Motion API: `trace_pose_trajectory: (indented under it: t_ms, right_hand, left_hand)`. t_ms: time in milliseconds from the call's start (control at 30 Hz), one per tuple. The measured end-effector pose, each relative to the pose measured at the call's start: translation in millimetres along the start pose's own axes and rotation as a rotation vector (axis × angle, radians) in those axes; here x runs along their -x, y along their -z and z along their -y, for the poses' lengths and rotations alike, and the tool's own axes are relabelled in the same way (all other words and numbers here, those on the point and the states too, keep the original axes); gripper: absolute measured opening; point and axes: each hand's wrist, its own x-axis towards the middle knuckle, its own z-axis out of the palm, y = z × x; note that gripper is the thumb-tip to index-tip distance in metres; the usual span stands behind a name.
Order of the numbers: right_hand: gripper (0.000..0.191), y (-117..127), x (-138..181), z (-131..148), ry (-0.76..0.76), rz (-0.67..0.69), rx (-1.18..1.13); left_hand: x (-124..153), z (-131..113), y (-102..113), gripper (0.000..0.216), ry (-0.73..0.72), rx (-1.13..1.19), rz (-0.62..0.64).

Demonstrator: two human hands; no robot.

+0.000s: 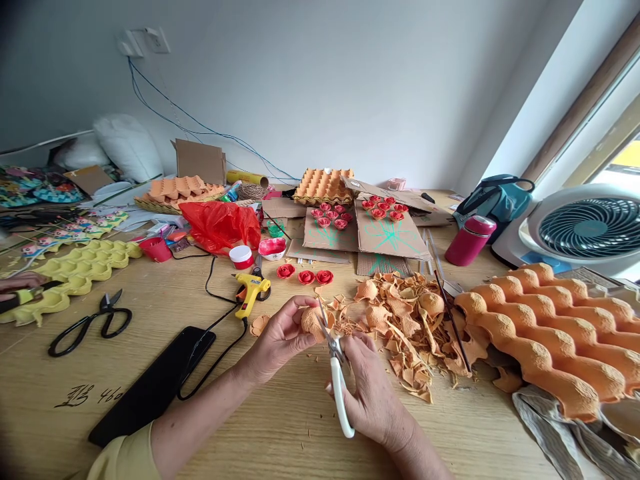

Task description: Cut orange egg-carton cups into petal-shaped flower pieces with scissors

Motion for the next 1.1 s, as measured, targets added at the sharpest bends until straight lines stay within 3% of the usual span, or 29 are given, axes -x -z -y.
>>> trace_pose_trajectory:
  t_ms: [300,767,1100]
  right_hand:
    - [0.017,1,1,0,0.039,0.038,0.051]
    - [0.009,1,2,1,0.061,-0.009,0.005]
    - [0.018,-2,3,-2,0.002,0.000,-0.046]
  left_hand:
    - [0,-7,0,0.038,-0.036,-0.110,0.013]
    - [-2,-13,-1,0.041,-0.017,-0.006,0.020]
    - [-3,-8,8,0.041,-0.025,-0.024,0.047]
